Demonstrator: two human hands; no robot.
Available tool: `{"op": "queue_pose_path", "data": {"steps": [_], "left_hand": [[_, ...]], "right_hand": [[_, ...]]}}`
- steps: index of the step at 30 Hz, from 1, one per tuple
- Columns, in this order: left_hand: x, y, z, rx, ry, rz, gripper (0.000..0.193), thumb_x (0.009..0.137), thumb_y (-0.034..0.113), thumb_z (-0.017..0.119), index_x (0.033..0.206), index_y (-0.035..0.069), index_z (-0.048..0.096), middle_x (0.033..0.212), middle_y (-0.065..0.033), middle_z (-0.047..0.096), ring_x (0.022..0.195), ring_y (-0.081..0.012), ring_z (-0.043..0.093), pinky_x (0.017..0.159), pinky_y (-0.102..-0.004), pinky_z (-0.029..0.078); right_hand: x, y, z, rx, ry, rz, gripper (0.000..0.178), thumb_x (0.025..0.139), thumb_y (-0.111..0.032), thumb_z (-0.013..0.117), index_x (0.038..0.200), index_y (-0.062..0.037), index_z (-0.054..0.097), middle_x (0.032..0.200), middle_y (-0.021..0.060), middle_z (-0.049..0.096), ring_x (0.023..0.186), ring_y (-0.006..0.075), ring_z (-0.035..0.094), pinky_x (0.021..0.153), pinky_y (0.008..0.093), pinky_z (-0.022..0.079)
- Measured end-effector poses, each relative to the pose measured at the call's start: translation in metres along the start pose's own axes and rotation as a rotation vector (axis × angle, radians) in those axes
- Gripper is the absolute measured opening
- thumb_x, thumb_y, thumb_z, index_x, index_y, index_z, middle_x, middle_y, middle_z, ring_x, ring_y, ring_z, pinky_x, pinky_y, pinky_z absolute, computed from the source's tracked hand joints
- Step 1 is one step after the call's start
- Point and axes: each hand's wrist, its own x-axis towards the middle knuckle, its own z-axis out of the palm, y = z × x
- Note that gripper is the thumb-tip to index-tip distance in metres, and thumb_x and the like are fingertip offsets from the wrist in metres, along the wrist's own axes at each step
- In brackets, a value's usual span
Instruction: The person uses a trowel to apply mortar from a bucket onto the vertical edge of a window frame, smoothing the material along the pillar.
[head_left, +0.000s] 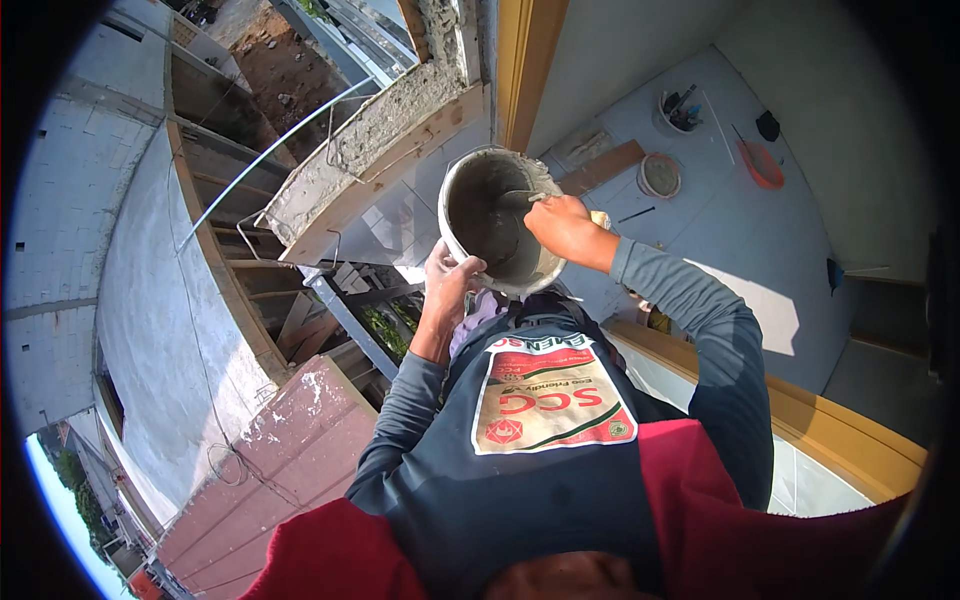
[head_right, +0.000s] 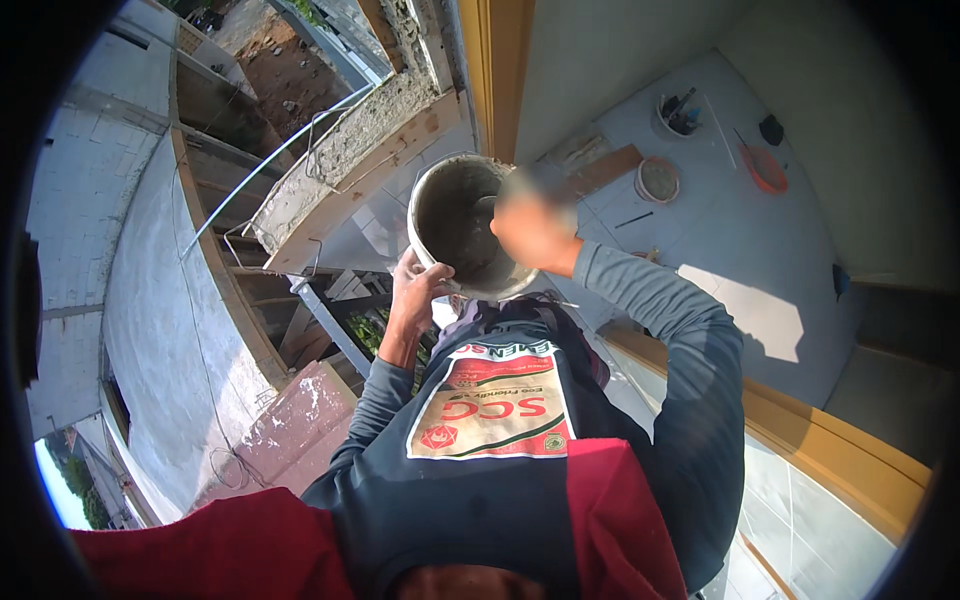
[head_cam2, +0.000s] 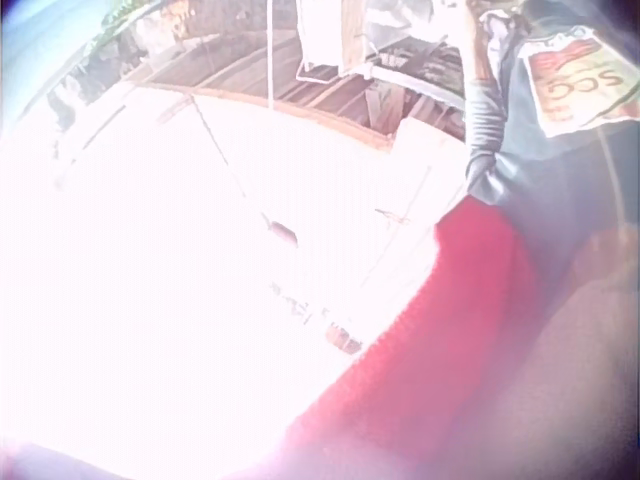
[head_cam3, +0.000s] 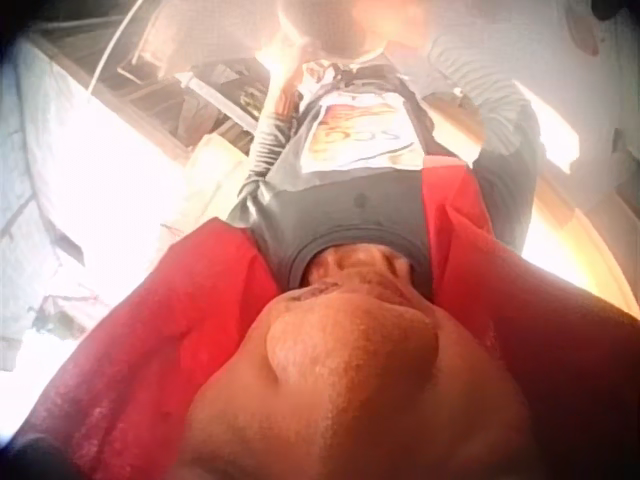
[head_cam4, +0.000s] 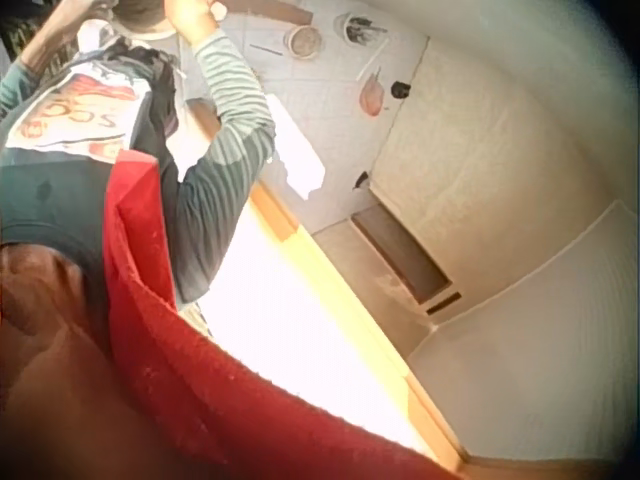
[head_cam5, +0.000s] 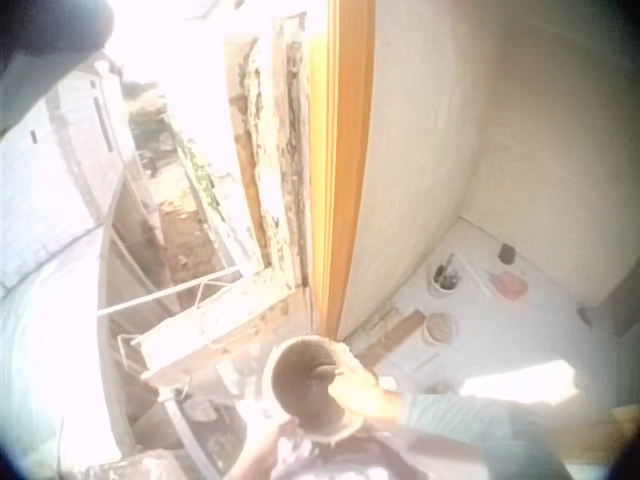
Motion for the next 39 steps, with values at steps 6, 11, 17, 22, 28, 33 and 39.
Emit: {"op": "queue_pose_path", "data": {"steps": [6, 11, 17, 22, 28, 33, 39], "left_hand": [[-0.017, 0.002, 0.021, 0.058, 0.033, 0.079, 0.042, 0.076, -0.003, 0.064, 0.117, -0.003, 0.056, 0.096, -0.0116, 0.066, 0.069, -0.0182, 0.066, 0.054, -0.0284, 0.057], [-0.015, -0.008, 0.03, 0.104, 0.05, 0.148, 0.036, 0.075, -0.003, 0.066, 0.11, -0.005, 0.059, 0.096, -0.0127, 0.063, 0.077, -0.0214, 0.068, 0.061, -0.0328, 0.06], [-0.015, -0.014, 0.027, 0.234, 0.125, 0.248, 0.032, 0.076, -0.003, 0.065, 0.108, -0.004, 0.06, 0.091, -0.0114, 0.068, 0.073, -0.0182, 0.069, 0.064, -0.0314, 0.06], [-0.029, 0.001, 0.023, 0.027, 0.151, 0.191, 0.037, 0.076, -0.002, 0.066, 0.112, -0.004, 0.06, 0.095, -0.0109, 0.068, 0.077, -0.0175, 0.069, 0.066, -0.0305, 0.06], [-0.037, 0.02, -0.008, -0.117, 0.117, 0.164, 0.046, 0.076, -0.002, 0.064, 0.122, -0.002, 0.056, 0.097, -0.01, 0.066, 0.074, -0.0151, 0.065, 0.056, -0.0262, 0.056], [-0.033, 0.007, -0.025, -0.183, 0.143, 0.123, 0.046, 0.075, -0.005, 0.063, 0.121, -0.002, 0.056, 0.092, -0.0108, 0.065, 0.066, -0.0139, 0.062, 0.048, -0.0237, 0.05], [-0.03, 0.004, -0.045, -0.291, 0.107, 0.093, 0.046, 0.073, -0.004, 0.065, 0.118, 0.003, 0.057, 0.095, -0.008, 0.067, 0.069, -0.0131, 0.064, 0.057, -0.0255, 0.057]], "right_hand": [[-0.003, 0.014, -0.043, -0.058, -0.066, -0.043, 0.009, 0.078, -0.008, 0.066, 0.074, -0.0072, 0.074, 0.077, 0.0142, 0.072, 0.076, 0.0286, 0.074, 0.065, 0.0379, 0.058], [0.006, 0.026, -0.054, -0.029, -0.189, -0.061, 0.009, 0.076, -0.007, 0.067, 0.078, -0.0017, 0.073, 0.083, 0.0173, 0.073, 0.08, 0.0329, 0.074, 0.068, 0.042, 0.058], [0.024, 0.076, -0.05, 0.249, -0.593, -0.01, 0.018, 0.078, -0.012, 0.064, 0.086, 0.0014, 0.073, 0.083, 0.0185, 0.071, 0.067, 0.0283, 0.07, 0.057, 0.0422, 0.054], [-0.002, 0.096, 0.0, 1.273, -0.827, 0.069, 0.022, 0.088, -0.018, 0.065, 0.091, 0.0036, 0.069, 0.069, 0.0077, 0.064, 0.052, 0.0127, 0.06, 0.044, 0.0269, 0.048], [-0.019, 0.071, -0.038, 1.315, -0.558, 0.088, 0.027, 0.094, -0.021, 0.063, 0.104, 0.0038, 0.068, 0.071, 0.0047, 0.063, 0.053, 0.0081, 0.058, 0.047, 0.0237, 0.046], [-0.022, 0.064, -0.092, 1.205, -0.44, 0.08, 0.031, 0.097, -0.025, 0.06, 0.108, 0.0023, 0.068, 0.073, 0.0038, 0.064, 0.056, 0.0086, 0.059, 0.05, 0.0247, 0.049], [-0.03, 0.047, -0.181, 1.12, -0.376, 0.021, 0.032, 0.1, -0.025, 0.054, 0.116, 0.0021, 0.064, 0.079, 0.0036, 0.064, 0.06, 0.0087, 0.06, 0.053, 0.0247, 0.05]]}}
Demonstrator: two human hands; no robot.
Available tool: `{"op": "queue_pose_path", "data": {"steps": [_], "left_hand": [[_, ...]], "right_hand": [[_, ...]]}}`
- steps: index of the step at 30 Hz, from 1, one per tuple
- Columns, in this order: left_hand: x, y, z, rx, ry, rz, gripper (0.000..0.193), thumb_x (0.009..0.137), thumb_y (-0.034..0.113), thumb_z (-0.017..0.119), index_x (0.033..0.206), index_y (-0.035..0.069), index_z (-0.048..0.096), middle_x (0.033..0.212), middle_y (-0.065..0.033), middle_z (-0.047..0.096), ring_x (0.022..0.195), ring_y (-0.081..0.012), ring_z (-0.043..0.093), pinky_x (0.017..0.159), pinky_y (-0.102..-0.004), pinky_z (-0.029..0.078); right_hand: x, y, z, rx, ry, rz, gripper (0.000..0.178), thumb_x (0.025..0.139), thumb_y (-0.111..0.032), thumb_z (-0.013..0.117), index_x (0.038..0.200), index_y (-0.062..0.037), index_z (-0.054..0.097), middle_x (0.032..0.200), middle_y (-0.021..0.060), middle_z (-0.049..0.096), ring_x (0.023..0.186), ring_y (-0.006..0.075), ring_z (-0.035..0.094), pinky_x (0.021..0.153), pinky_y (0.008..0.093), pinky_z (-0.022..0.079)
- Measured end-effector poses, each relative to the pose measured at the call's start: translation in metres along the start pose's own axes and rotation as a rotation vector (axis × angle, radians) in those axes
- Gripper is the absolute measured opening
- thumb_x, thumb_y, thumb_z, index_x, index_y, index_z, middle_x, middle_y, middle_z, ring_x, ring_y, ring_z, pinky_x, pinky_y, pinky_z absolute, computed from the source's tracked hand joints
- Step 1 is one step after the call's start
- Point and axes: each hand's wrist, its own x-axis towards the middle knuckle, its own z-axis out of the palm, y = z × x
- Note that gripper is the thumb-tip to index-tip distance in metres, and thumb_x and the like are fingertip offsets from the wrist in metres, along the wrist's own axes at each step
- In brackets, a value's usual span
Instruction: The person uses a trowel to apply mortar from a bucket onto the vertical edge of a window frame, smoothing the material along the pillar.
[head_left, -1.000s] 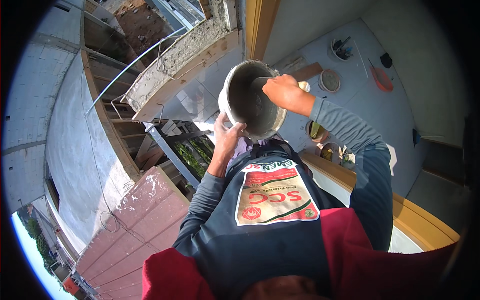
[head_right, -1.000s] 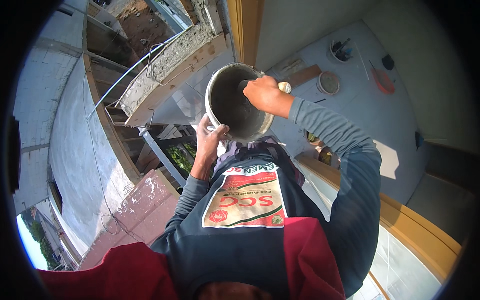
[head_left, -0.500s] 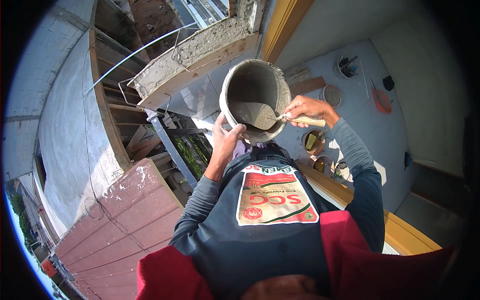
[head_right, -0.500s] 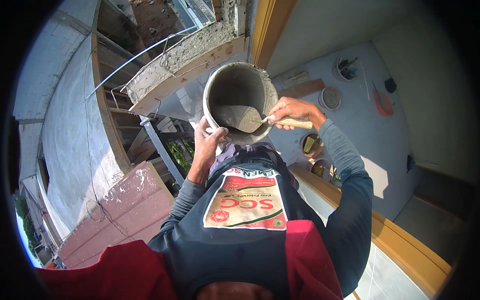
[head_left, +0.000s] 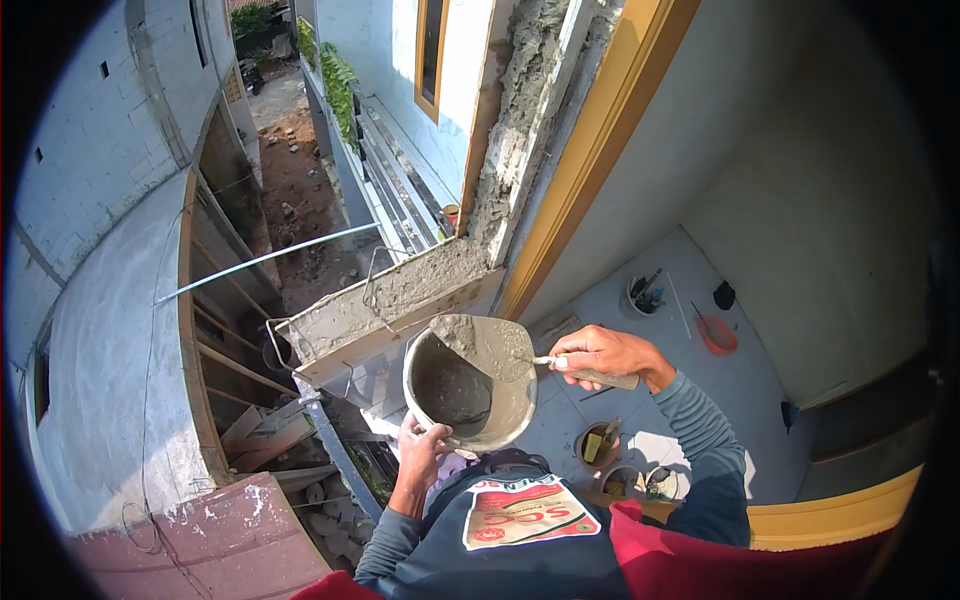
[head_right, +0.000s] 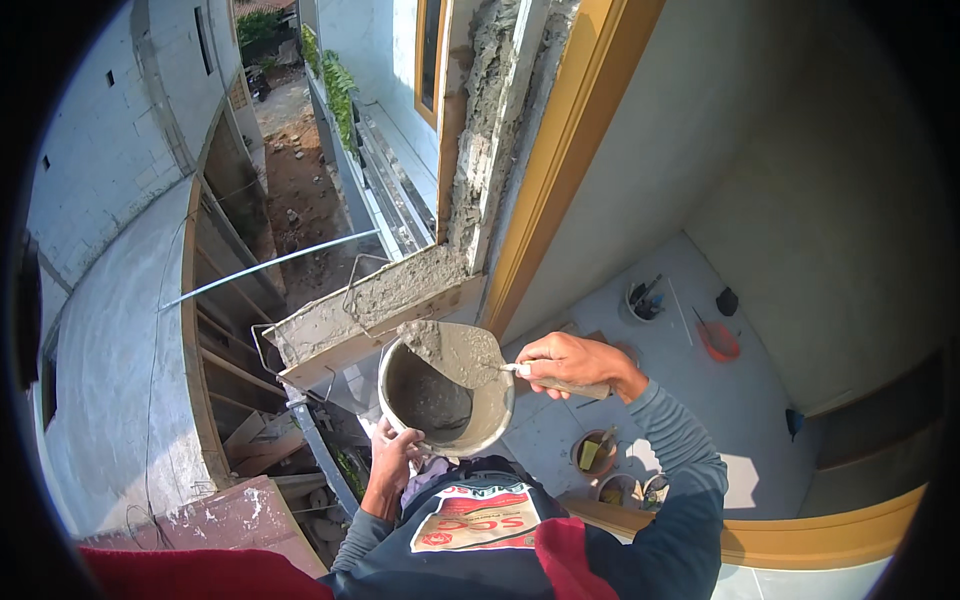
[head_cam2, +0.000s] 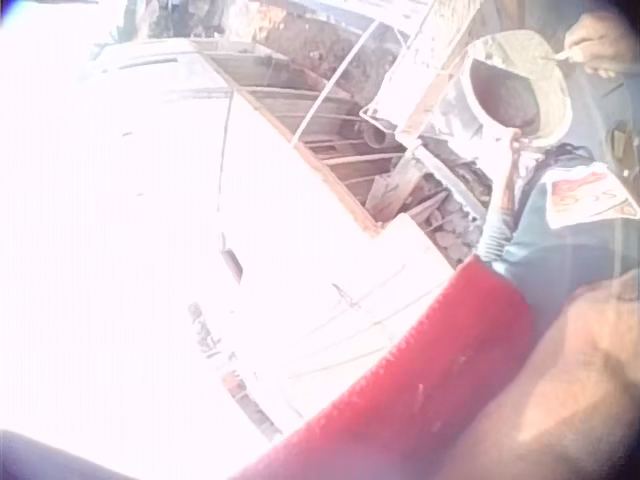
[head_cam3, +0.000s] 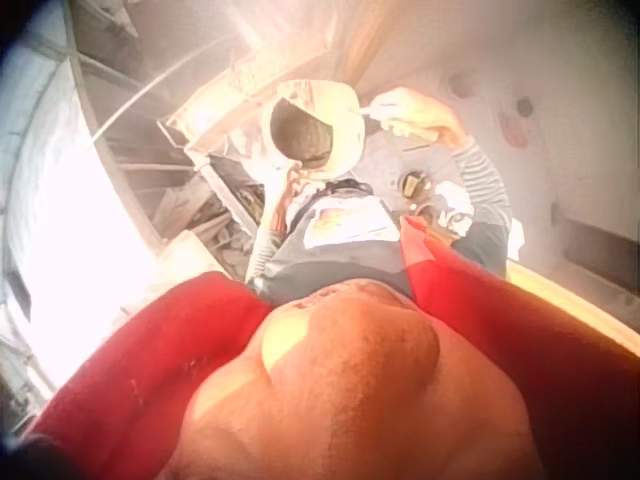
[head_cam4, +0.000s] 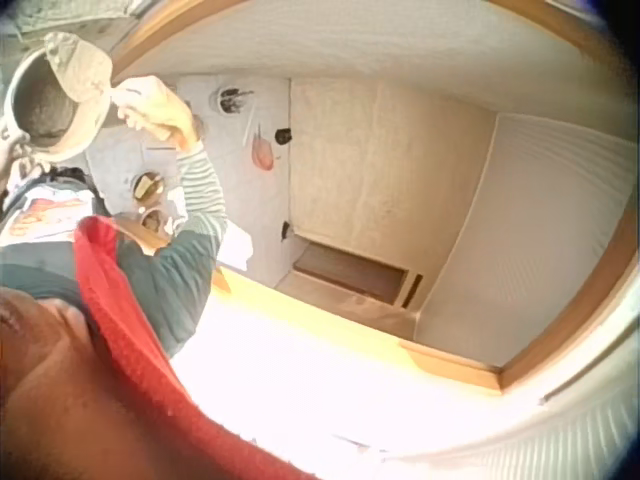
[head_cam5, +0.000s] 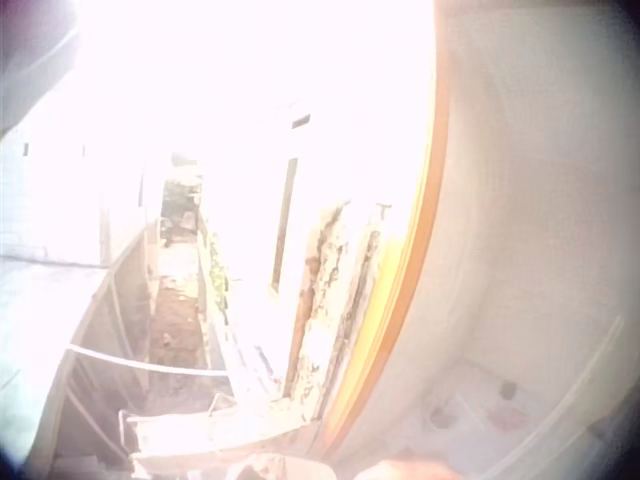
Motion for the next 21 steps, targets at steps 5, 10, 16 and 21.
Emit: {"op": "queue_pose_path", "data": {"steps": [5, 10, 16, 21], "left_hand": [[0.003, -0.003, -0.009, -0.058, 0.012, 0.017, 0.047, 0.072, -0.005, 0.064, 0.118, 0.002, 0.057, 0.093, -0.0081, 0.067, 0.067, -0.0132, 0.064, 0.054, -0.0239, 0.054], [-0.004, 0.007, -0.01, -0.091, 0.037, 0.011, 0.048, 0.072, -0.005, 0.064, 0.119, 0.001, 0.056, 0.093, -0.0081, 0.067, 0.066, -0.013, 0.063, 0.054, -0.0236, 0.054], [-0.012, 0.012, -0.014, -0.13, 0.062, 0.04, 0.046, 0.072, -0.006, 0.063, 0.117, 0.001, 0.056, 0.092, -0.0074, 0.065, 0.065, -0.0122, 0.061, 0.052, -0.0239, 0.052], [-0.017, 0.014, -0.021, -0.109, 0.083, 0.06, 0.046, 0.072, -0.006, 0.063, 0.117, 0.002, 0.057, 0.09, -0.0066, 0.065, 0.064, -0.0115, 0.059, 0.051, -0.024, 0.05]], "right_hand": [[-0.021, -0.061, -0.005, 0.013, 0.021, -0.062, 0.033, 0.102, -0.026, 0.052, 0.116, 0.0027, 0.061, 0.08, 0.0036, 0.062, 0.059, 0.0082, 0.059, 0.052, 0.0245, 0.049], [-0.037, -0.11, -0.007, 0.035, -0.046, -0.194, 0.031, 0.105, -0.023, 0.048, 0.116, 0.0048, 0.058, 0.08, 0.0041, 0.061, 0.058, 0.0082, 0.058, 0.05, 0.0234, 0.047], [-0.043, -0.142, -0.007, 0.211, -0.104, -0.223, 0.032, 0.105, -0.022, 0.049, 0.116, 0.0069, 0.056, 0.08, 0.0082, 0.061, 0.055, 0.0102, 0.057, 0.046, 0.0237, 0.045], [-0.034, -0.163, -0.032, 0.517, -0.134, -0.397, 0.04, 0.102, -0.025, 0.051, 0.114, 0.0127, 0.054, 0.078, 0.0177, 0.06, 0.045, 0.0145, 0.052, 0.035, 0.0252, 0.042]]}}
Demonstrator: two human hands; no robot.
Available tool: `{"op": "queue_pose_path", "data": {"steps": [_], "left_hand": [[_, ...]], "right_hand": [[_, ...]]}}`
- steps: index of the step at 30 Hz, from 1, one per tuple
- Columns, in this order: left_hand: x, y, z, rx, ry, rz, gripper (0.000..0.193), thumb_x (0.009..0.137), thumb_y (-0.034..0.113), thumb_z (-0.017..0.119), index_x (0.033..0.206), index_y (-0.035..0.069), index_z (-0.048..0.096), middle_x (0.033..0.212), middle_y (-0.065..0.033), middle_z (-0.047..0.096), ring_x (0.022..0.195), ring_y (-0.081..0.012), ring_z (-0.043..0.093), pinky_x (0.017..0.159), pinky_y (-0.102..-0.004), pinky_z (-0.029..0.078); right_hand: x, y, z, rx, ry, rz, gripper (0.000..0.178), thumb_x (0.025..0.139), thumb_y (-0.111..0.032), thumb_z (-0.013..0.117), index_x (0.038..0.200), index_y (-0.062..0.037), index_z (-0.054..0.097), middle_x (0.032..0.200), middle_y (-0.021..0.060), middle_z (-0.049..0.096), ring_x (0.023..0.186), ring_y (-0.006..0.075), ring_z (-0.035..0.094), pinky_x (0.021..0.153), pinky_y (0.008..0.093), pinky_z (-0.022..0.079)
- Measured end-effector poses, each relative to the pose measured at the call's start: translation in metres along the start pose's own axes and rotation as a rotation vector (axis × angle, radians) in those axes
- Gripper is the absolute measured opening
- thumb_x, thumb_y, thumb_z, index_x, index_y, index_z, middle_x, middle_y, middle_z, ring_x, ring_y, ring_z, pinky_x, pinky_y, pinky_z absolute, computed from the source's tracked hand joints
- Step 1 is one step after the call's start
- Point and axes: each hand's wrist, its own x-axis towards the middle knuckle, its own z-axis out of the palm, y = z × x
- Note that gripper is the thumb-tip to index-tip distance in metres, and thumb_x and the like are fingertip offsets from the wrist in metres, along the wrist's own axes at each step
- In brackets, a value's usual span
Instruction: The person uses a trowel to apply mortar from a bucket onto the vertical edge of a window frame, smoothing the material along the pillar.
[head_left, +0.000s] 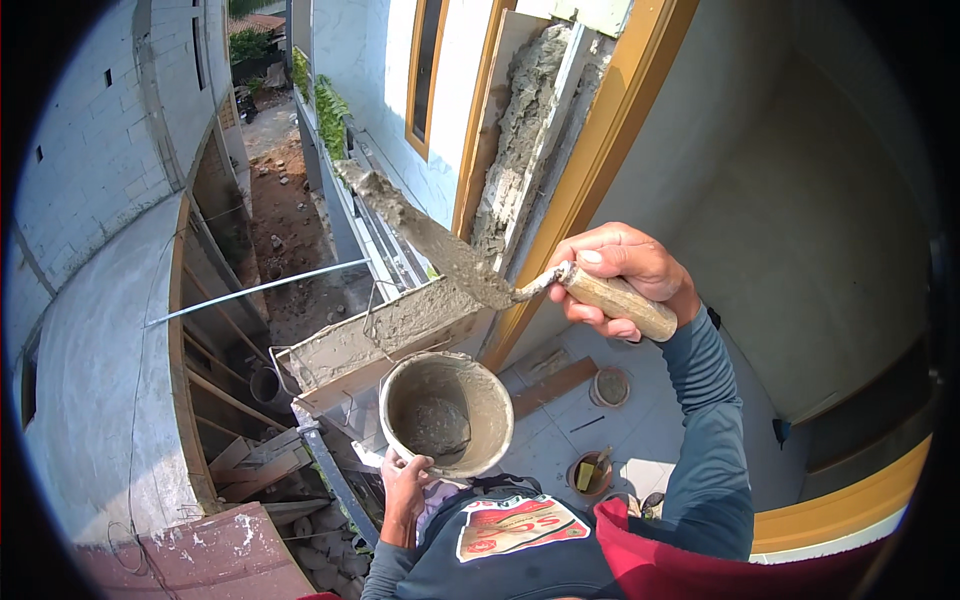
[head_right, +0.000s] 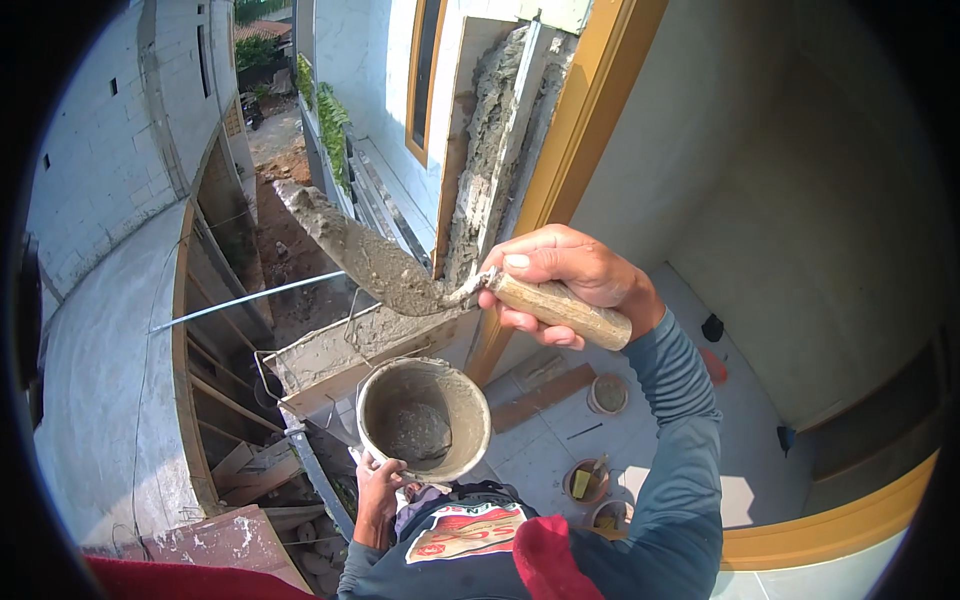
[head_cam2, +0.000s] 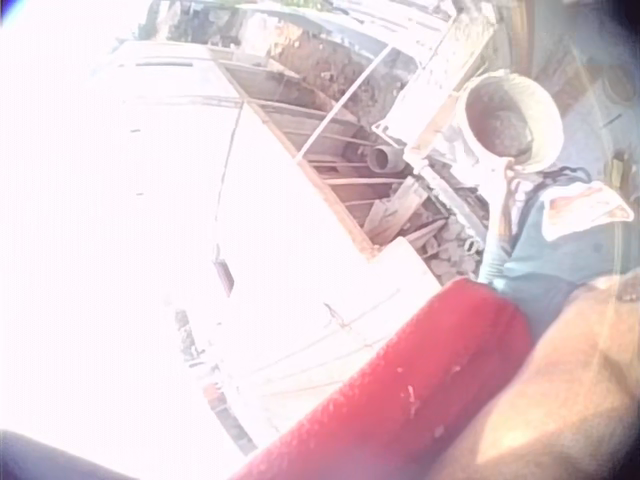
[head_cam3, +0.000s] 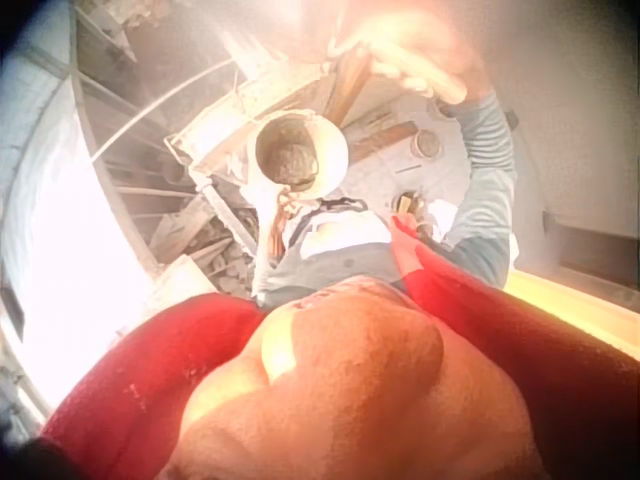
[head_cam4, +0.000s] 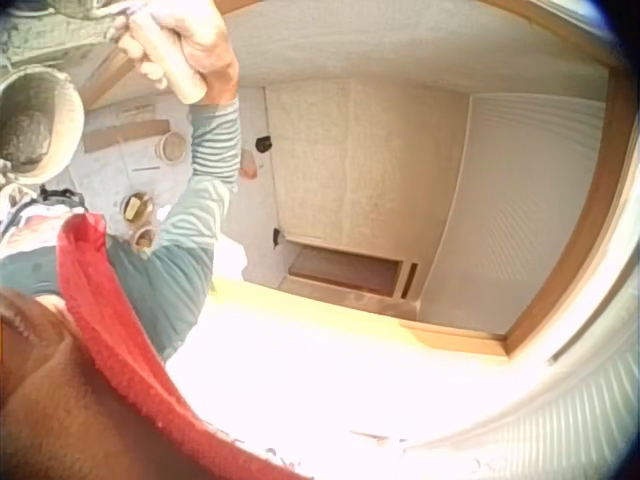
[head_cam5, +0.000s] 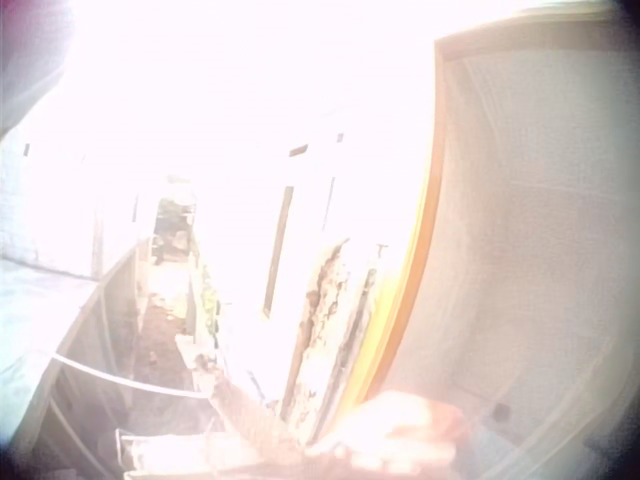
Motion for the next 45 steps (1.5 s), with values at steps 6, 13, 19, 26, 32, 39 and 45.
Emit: {"op": "queue_pose_path", "data": {"steps": [6, 13, 19, 26, 32, 39, 45], "left_hand": [[0.002, -0.005, 0.009, 0.046, -0.018, -0.038, 0.046, 0.071, -0.004, 0.064, 0.116, 0.003, 0.057, 0.085, -0.0054, 0.064, 0.061, -0.0105, 0.056, 0.051, -0.0235, 0.049], [0.024, -0.027, 0.0, 0.069, -0.069, -0.096, 0.047, 0.074, -0.001, 0.066, 0.119, 0.003, 0.056, 0.087, -0.006, 0.065, 0.065, -0.0098, 0.058, 0.051, -0.0232, 0.05], [0.041, -0.03, 0.023, 0.081, -0.092, -0.131, 0.046, 0.074, -0.002, 0.064, 0.119, 0.003, 0.058, 0.088, -0.006, 0.066, 0.067, -0.0115, 0.061, 0.053, -0.0258, 0.053], [0.038, -0.019, 0.046, 0.14, -0.108, -0.128, 0.045, 0.071, -0.004, 0.065, 0.115, 0.004, 0.058, 0.089, -0.006, 0.065, 0.07, -0.0139, 0.063, 0.055, -0.0273, 0.052], [0.044, -0.016, 0.063, 0.337, -0.249, -0.126, 0.049, 0.074, -0.005, 0.064, 0.122, 0.0, 0.055, 0.094, -0.0097, 0.067, 0.076, -0.0168, 0.067, 0.061, -0.0284, 0.058], [0.027, -0.012, 0.064, 0.456, -0.198, 0.008, 0.048, 0.074, -0.002, 0.066, 0.121, -0.004, 0.058, 0.094, -0.0126, 0.064, 0.079, -0.0207, 0.069, 0.058, -0.0313, 0.061], [0.019, -0.019, 0.068, 0.536, -0.174, 0.038, 0.054, 0.075, 0.003, 0.075, 0.119, -0.013, 0.048, 0.118, -0.0153, 0.045, 0.081, -0.0258, 0.069, 0.064, -0.0346, 0.06]], "right_hand": [[0.036, -0.026, -0.114, 0.633, -0.149, -0.478, 0.036, 0.107, -0.025, 0.029, 0.118, 0.0076, 0.041, 0.084, 0.0088, 0.046, 0.051, 0.0128, 0.051, 0.037, 0.0275, 0.05], [0.011, -0.01, -0.11, 0.462, -0.098, -0.428, 0.042, 0.108, -0.03, 0.03, 0.12, 0.0079, 0.042, 0.084, 0.0109, 0.048, 0.05, 0.0146, 0.052, 0.035, 0.0288, 0.05], [-0.03, 0.063, -0.052, -0.051, 0.393, -0.134, 0.036, 0.099, -0.027, 0.054, 0.106, 0.0081, 0.058, 0.075, 0.0117, 0.06, 0.043, 0.0109, 0.051, 0.035, 0.0219, 0.041], [-0.026, 0.198, -0.064, -1.432, 0.128, 0.233, 0.025, 0.085, -0.013, 0.06, 0.104, 0.0034, 0.063, 0.086, 0.0223, 0.07, 0.076, 0.0313, 0.072, 0.072, 0.0409, 0.057], [0.009, 0.296, -0.047, -1.746, 0.231, 0.269, 0.01, 0.075, -0.004, 0.065, 0.077, 0.0013, 0.073, 0.078, 0.0216, 0.07, 0.078, 0.0339, 0.073, 0.066, 0.0429, 0.059], [0.01, 0.265, -0.036, -1.746, 0.264, 0.225, 0.009, 0.076, -0.005, 0.064, 0.073, -0.0015, 0.071, 0.078, 0.0191, 0.071, 0.077, 0.034, 0.073, 0.064, 0.0431, 0.058], [0.025, 0.251, -0.061, -1.673, 0.026, 0.451, 0.014, 0.078, -0.008, 0.062, 0.077, 0.0004, 0.073, 0.079, 0.0212, 0.071, 0.076, 0.0347, 0.073, 0.063, 0.0431, 0.057]]}}
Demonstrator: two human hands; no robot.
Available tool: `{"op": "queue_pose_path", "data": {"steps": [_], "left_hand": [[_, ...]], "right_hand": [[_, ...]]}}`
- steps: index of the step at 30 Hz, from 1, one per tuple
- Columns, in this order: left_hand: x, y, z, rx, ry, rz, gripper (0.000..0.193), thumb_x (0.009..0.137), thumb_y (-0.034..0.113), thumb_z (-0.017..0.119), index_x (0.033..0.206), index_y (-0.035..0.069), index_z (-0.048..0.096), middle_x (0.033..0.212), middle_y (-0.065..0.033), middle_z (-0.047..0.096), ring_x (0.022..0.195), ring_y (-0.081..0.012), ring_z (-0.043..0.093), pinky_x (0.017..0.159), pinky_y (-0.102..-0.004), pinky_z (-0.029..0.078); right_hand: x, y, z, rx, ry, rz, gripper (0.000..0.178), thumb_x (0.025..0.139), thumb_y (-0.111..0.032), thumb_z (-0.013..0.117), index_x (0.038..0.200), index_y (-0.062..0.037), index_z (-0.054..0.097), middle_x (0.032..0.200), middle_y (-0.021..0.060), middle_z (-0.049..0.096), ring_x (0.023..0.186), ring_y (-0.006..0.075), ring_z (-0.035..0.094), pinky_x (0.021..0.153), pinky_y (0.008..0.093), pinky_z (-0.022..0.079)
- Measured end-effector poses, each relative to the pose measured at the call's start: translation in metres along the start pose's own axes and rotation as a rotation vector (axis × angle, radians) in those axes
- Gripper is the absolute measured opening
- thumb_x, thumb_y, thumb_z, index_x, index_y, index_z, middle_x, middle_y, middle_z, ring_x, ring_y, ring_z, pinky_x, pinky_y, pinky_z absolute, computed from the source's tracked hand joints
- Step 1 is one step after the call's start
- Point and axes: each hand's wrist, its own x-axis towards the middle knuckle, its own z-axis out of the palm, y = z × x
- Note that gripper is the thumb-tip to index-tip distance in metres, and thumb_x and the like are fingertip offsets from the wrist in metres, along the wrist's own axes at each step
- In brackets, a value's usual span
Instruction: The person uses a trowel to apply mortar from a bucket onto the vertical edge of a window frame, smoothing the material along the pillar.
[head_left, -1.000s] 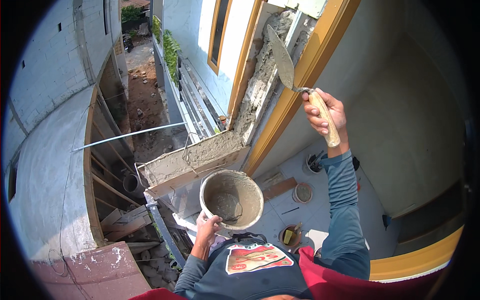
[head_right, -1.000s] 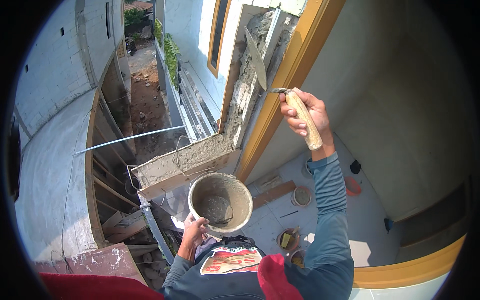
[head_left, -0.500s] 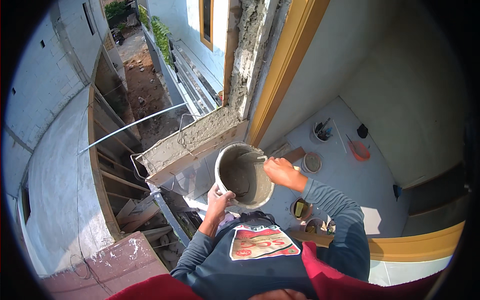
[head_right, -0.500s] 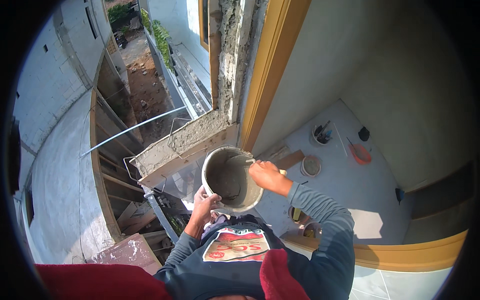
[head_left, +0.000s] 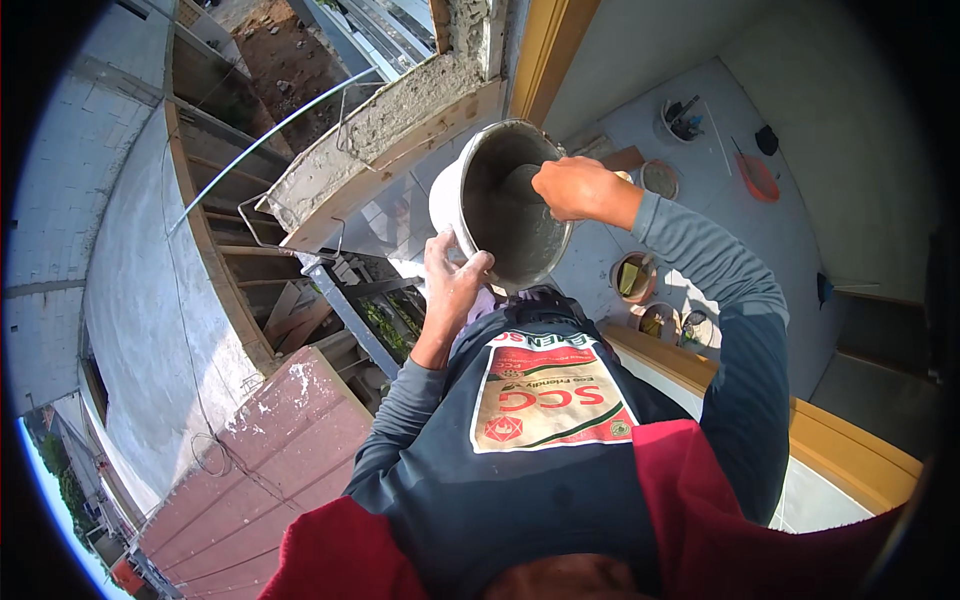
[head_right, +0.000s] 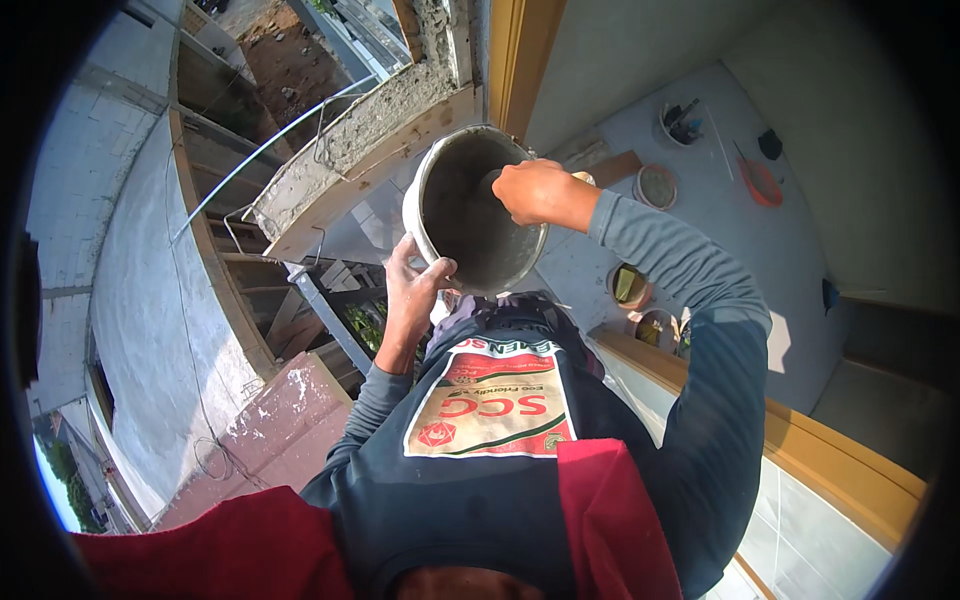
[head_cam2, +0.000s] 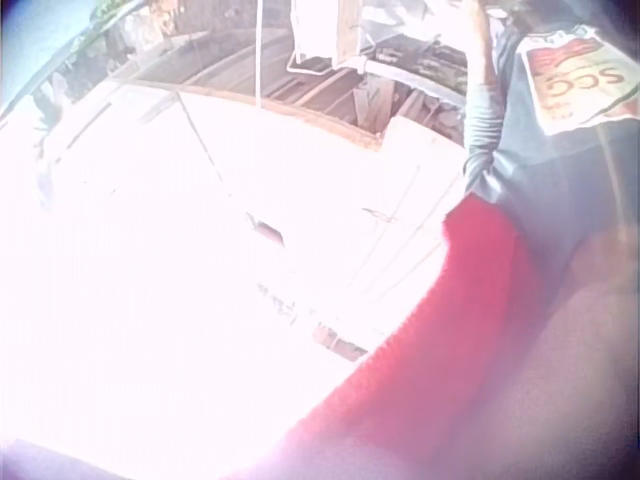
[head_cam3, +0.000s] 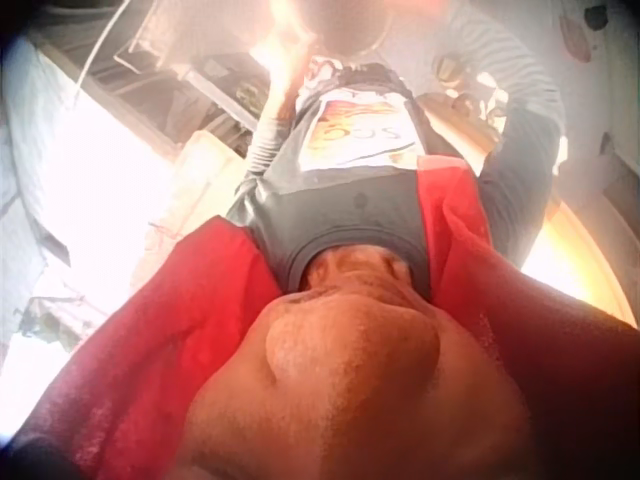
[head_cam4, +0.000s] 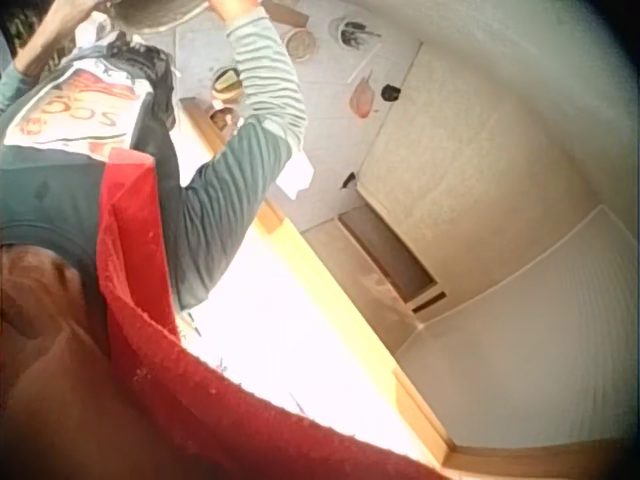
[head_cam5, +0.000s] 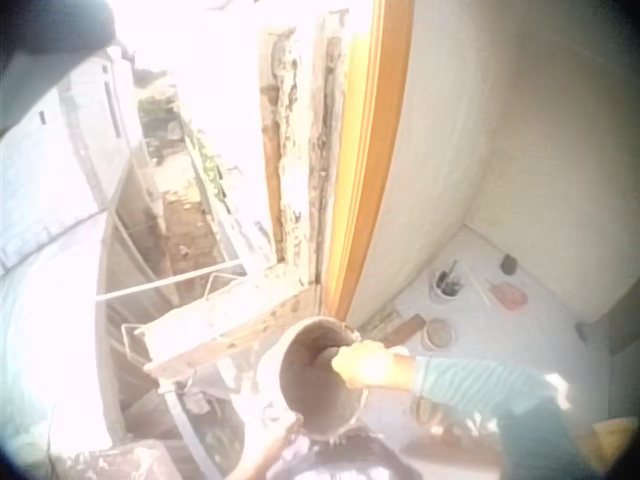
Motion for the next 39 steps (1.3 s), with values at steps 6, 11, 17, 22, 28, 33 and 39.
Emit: {"op": "queue_pose_path", "data": {"steps": [6, 11, 17, 22, 28, 33, 39], "left_hand": [[-0.004, 0.0, 0.005, 0.023, 0.026, 0.032, 0.055, 0.076, 0.001, 0.073, 0.119, -0.016, 0.045, 0.116, -0.0143, 0.041, 0.082, -0.0281, 0.07, 0.062, -0.0336, 0.06], [-0.013, 0.008, 0.006, 0.031, 0.066, 0.049, 0.054, 0.076, 0.001, 0.073, 0.121, -0.015, 0.048, 0.119, -0.0148, 0.044, 0.084, -0.0281, 0.071, 0.064, -0.0322, 0.06], [-0.023, 0.031, -0.014, -0.201, 0.034, 0.04, 0.039, 0.075, -0.003, 0.066, 0.114, -0.002, 0.059, 0.094, -0.008, 0.062, 0.078, -0.0179, 0.068, 0.064, -0.0282, 0.058], [-0.019, 0.018, -0.026, -0.325, 0.031, 0.028, 0.041, 0.076, -0.002, 0.066, 0.117, 0.0, 0.059, 0.096, -0.0067, 0.063, 0.074, -0.0129, 0.065, 0.06, -0.0252, 0.055], [-0.02, 0.008, -0.035, -0.454, 0.056, -0.02, 0.043, 0.075, -0.005, 0.064, 0.116, 0.002, 0.059, 0.097, -0.006, 0.066, 0.07, -0.0104, 0.062, 0.059, -0.0236, 0.053], [-0.03, 0.006, -0.041, -0.576, 0.084, -0.025, 0.044, 0.074, -0.007, 0.063, 0.116, 0.002, 0.057, 0.096, -0.0073, 0.067, 0.077, -0.0143, 0.064, 0.062, -0.0274, 0.057], [-0.037, 0.003, -0.05, -0.534, 0.14, -0.018, 0.044, 0.073, -0.006, 0.064, 0.116, 0.002, 0.057, 0.095, -0.0091, 0.066, 0.069, -0.0145, 0.062, 0.055, -0.0271, 0.053]], "right_hand": [[0.007, 0.058, 0.009, 0.69, -0.512, 0.109, 0.021, 0.083, -0.014, 0.062, 0.077, 0.0051, 0.069, 0.067, 0.0153, 0.066, 0.053, 0.0223, 0.064, 0.045, 0.0392, 0.049], [-0.008, 0.042, 0.07, 1.301, -0.457, -0.033, 0.025, 0.091, -0.021, 0.064, 0.09, 0.0038, 0.068, 0.071, 0.0063, 0.064, 0.054, 0.0117, 0.059, 0.046, 0.0267, 0.048], [-0.033, 0.031, 0.051, 1.422, -0.231, -0.044, 0.028, 0.095, -0.022, 0.061, 0.1, 0.0043, 0.067, 0.074, 0.0063, 0.064, 0.056, 0.0103, 0.06, 0.049, 0.0252, 0.048], [-0.048, 0.026, -0.002, 1.219, -0.138, -0.03, 0.027, 0.097, -0.022, 0.058, 0.098, 0.0028, 0.067, 0.073, 0.0043, 0.062, 0.057, 0.0091, 0.059, 0.051, 0.0247, 0.049], [-0.075, 0.022, -0.079, 1.14, -0.212, -0.095, 0.031, 0.101, -0.026, 0.053, 0.111, 0.0014, 0.063, 0.079, 0.0035, 0.063, 0.061, 0.0086, 0.06, 0.053, 0.0245, 0.05], [-0.087, 0.009, -0.154, 1.19, -0.144, -0.256, 0.033, 0.103, -0.024, 0.05, 0.114, 0.0063, 0.06, 0.079, 0.0056, 0.062, 0.059, 0.0093, 0.058, 0.052, 0.0246, 0.048], [-0.08, 0.015, -0.234, 1.692, 0.012, -0.566, 0.038, 0.104, -0.026, 0.047, 0.114, 0.0099, 0.054, 0.078, 0.0109, 0.059, 0.05, 0.0113, 0.056, 0.038, 0.0237, 0.046]]}}
